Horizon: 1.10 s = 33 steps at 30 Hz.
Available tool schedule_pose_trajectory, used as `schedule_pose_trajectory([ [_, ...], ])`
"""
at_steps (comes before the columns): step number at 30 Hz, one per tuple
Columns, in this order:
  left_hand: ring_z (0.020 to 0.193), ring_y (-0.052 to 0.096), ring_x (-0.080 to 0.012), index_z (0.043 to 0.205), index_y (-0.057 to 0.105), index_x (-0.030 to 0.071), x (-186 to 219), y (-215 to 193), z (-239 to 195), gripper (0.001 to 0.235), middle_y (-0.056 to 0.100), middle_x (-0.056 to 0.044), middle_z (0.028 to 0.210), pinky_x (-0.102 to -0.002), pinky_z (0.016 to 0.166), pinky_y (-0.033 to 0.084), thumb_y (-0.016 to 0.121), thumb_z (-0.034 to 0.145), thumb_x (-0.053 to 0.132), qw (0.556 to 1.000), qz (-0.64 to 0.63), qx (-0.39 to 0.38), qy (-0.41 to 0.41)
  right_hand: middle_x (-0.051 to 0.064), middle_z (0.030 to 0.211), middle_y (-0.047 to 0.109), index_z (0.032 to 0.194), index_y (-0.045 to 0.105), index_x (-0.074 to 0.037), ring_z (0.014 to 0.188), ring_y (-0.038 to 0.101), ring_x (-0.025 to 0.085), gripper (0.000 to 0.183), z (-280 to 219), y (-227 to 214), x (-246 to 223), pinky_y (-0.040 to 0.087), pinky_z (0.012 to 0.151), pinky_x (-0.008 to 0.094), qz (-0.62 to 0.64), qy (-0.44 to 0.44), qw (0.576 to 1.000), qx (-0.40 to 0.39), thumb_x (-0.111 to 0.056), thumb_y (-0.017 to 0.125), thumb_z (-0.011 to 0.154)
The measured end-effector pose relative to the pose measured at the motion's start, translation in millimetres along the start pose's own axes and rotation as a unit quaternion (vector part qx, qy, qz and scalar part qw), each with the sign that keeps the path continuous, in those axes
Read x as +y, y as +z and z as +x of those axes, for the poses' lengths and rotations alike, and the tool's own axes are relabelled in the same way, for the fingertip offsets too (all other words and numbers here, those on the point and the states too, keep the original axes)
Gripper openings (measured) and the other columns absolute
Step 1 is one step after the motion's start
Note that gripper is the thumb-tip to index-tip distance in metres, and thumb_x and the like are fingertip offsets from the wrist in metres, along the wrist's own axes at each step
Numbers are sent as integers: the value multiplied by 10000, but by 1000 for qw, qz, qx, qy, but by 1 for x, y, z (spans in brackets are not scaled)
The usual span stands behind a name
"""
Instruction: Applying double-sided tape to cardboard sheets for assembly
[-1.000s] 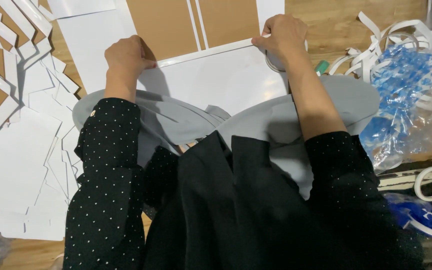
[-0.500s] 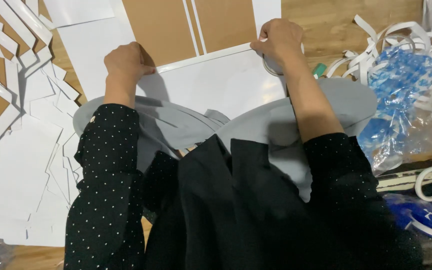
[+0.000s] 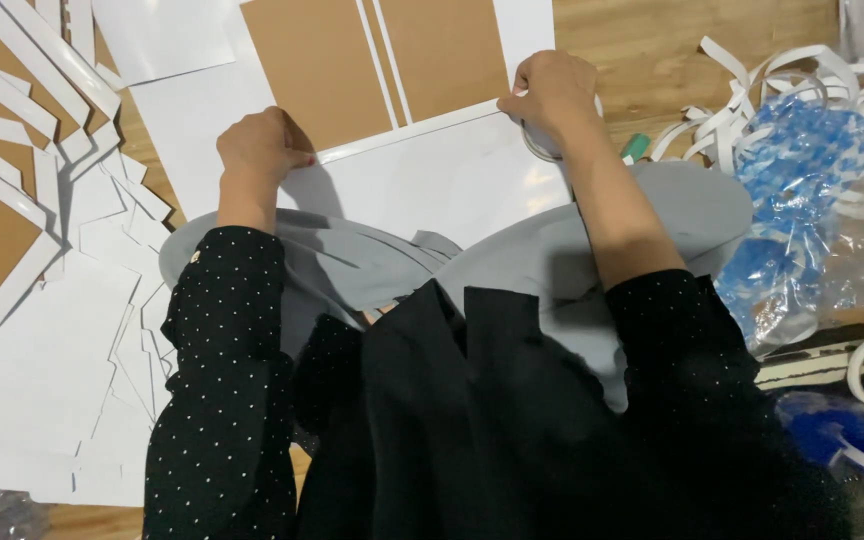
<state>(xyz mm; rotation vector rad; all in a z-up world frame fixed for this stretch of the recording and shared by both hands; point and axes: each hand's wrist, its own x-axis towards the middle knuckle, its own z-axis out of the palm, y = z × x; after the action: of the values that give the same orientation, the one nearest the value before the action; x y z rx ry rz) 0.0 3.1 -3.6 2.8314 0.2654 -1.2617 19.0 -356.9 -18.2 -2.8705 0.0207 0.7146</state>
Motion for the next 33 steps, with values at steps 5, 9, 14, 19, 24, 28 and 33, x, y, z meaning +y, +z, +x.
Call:
schedule_pose_trajectory([
  [5, 847, 598, -273, 1000, 529, 164, 2, -3, -7, 442, 621, -39, 911, -372, 657, 451, 717, 677, 399, 1000, 8, 14, 18, 45, 677, 605, 629, 570, -211, 676, 575, 323, 236, 2, 3, 1, 397, 575, 395, -14, -10, 1000, 5, -436, 639, 642],
  [9, 919, 579, -256, 1089, 500, 161, 8, -8, -9, 513, 608, -20, 995, -363, 701, 457, 711, 693, 409, 1000, 14, -3, 7, 14, 711, 595, 637, 552, -202, 694, 558, 290, 235, -5, -9, -5, 378, 613, 377, -7, -4, 1000, -12, -421, 627, 671],
  [14, 882, 592, -271, 1092, 501, 152, 5, -4, -7, 526, 616, -36, 965, -366, 678, 456, 712, 689, 417, 1000, 23, 14, 12, -2, 712, 597, 631, 563, -244, 702, 583, 290, 208, 6, -1, -4, 402, 603, 365, -40, 19, 999, -30, -443, 618, 651],
  [19, 810, 596, -255, 988, 513, 169, 6, 9, -7, 414, 616, -20, 881, -337, 632, 432, 704, 694, 387, 999, -14, 26, -13, -23, 615, 544, 579, 516, -241, 641, 554, 259, 173, 9, -1, -3, 386, 580, 328, -25, 49, 997, -52, -366, 631, 611],
  [24, 757, 567, -242, 967, 519, 173, 13, 66, 5, 348, 572, -24, 850, -363, 557, 440, 694, 669, 215, 936, 110, 333, 10, -7, 600, 544, 579, 497, -223, 613, 560, 274, 267, 1, -2, -3, 372, 564, 355, -7, -5, 1000, -17, -439, 644, 635],
  [28, 721, 457, -205, 929, 450, 170, 80, 64, -62, 569, 435, -26, 896, -263, 496, 407, 733, 440, 91, 866, 179, 460, 75, -10, 615, 579, 590, 540, -225, 614, 567, 246, 267, 1, 0, 1, 381, 556, 350, 0, -5, 1000, -5, -464, 649, 635],
  [33, 1099, 358, -247, 1362, 276, 101, 131, 83, -99, 709, 345, -24, 1248, -426, 801, 402, 515, 817, 487, 913, 161, 342, 152, 9, 595, 586, 578, 557, -217, 624, 576, 270, 227, -10, -1, 0, 395, 583, 366, 12, -13, 1000, 9, -421, 647, 623],
])
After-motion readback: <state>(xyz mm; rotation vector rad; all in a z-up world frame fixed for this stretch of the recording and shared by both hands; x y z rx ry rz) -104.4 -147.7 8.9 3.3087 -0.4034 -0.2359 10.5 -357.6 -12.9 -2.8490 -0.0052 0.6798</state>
